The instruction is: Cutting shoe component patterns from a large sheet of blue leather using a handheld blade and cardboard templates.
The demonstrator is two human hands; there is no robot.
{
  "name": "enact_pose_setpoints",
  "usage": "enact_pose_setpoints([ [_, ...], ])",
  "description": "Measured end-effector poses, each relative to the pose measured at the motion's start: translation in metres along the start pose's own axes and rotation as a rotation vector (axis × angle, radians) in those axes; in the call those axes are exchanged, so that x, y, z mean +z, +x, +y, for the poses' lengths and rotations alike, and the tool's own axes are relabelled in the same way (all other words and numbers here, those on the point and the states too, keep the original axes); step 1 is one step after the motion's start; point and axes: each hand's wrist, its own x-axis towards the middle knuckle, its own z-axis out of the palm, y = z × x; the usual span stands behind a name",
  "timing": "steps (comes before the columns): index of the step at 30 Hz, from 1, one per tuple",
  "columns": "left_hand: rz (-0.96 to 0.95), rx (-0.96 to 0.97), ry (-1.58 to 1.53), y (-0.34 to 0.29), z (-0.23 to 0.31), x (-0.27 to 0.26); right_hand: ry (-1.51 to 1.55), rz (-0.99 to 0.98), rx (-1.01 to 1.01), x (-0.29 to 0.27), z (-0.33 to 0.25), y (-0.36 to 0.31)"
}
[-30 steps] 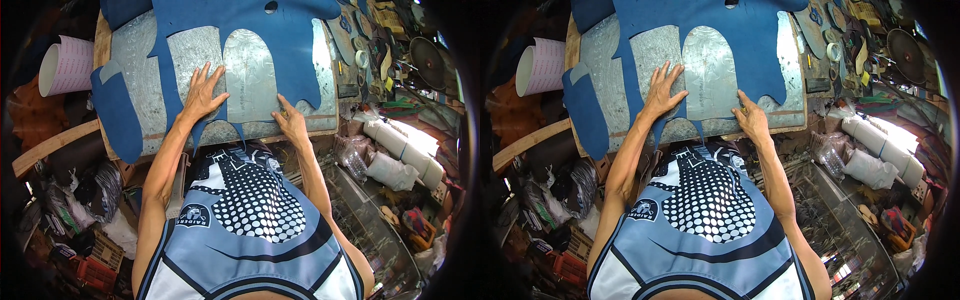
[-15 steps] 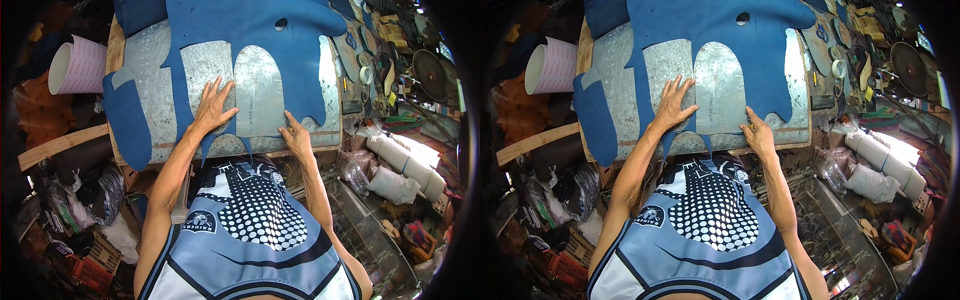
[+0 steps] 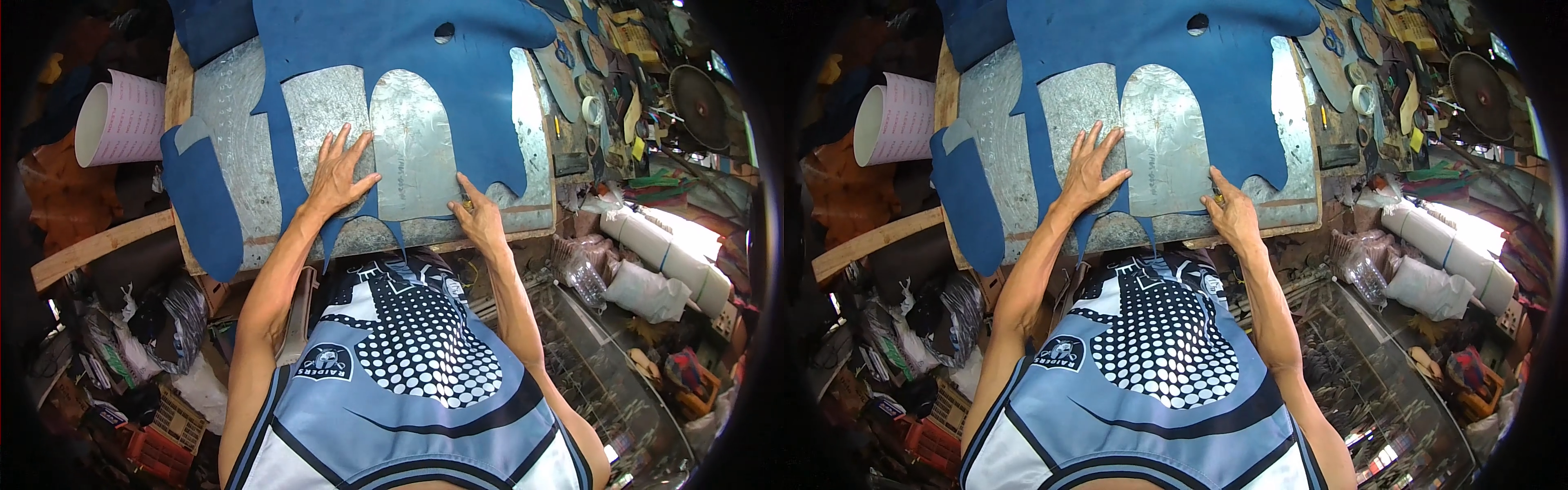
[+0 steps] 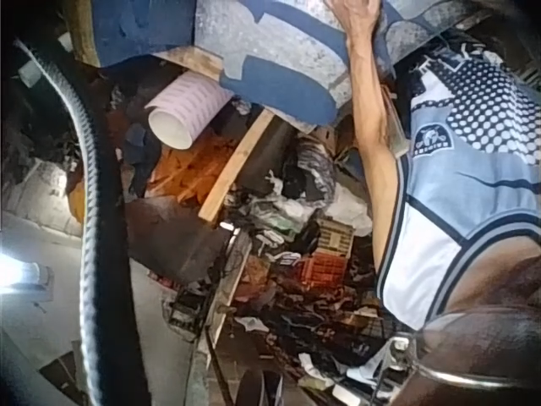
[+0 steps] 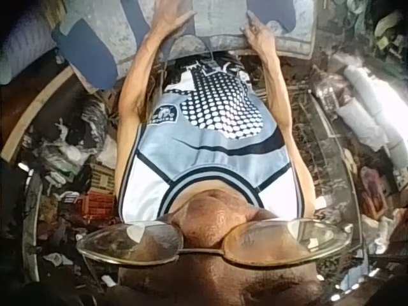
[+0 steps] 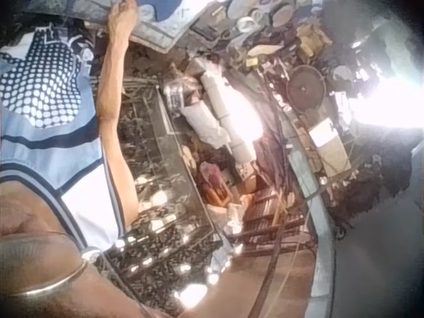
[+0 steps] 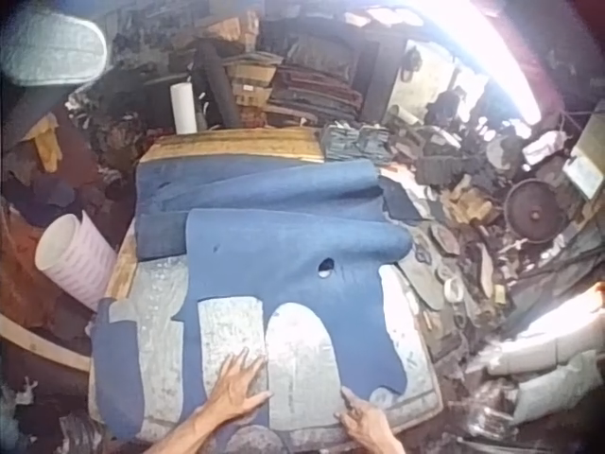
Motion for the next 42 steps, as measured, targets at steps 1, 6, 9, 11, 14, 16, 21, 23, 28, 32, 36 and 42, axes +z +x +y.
enact_pose_setpoints([
  [1,0.009,-0.005,-0.026,-0.001,0.002,0.0,0.003,0.002,0.006,0.0,0.0,0.0],
  [6,-0.032,0.07,0.064,0.001,0.001,-0.003,-0.056,-0.041,0.041,-0.013,-0.019,-0.001],
  [9,-0.043,0.113,0.109,0.008,0.008,-0.012,-0.197,-0.045,0.158,-0.034,-0.034,-0.006],
  [11,-0.053,0.212,0.145,0.017,0.011,-0.019,-0.199,0.006,0.177,-0.042,-0.057,-0.016],
  [14,-0.26,0.404,0.178,0.034,-0.001,-0.023,-0.171,-0.121,0.086,-0.017,-0.072,-0.036],
  [16,-0.271,0.458,0.118,0.042,-0.015,-0.026,-0.19,-0.135,-0.121,0.01,-0.083,-0.044],
  [21,-0.379,0.532,0.106,0.054,-0.017,-0.042,-0.116,0.019,-0.136,0.066,-0.11,-0.026],
  [23,-0.378,0.509,0.098,0.053,-0.017,-0.041,-0.137,0.069,-0.137,0.082,-0.113,-0.016],
  [28,-0.37,0.436,0.071,0.048,-0.026,-0.031,-0.153,0.174,-0.157,0.105,-0.111,0.008],
  [32,-0.355,0.452,0.054,0.052,-0.028,-0.029,-0.198,0.188,-0.108,0.106,-0.117,0.022],
  [36,-0.348,0.43,0.041,0.051,-0.026,-0.027,-0.225,0.197,-0.052,0.104,-0.123,0.03],
  [42,-0.327,0.408,0.063,0.047,-0.02,-0.026,-0.249,0.221,-0.026,0.105,-0.121,0.025],
])
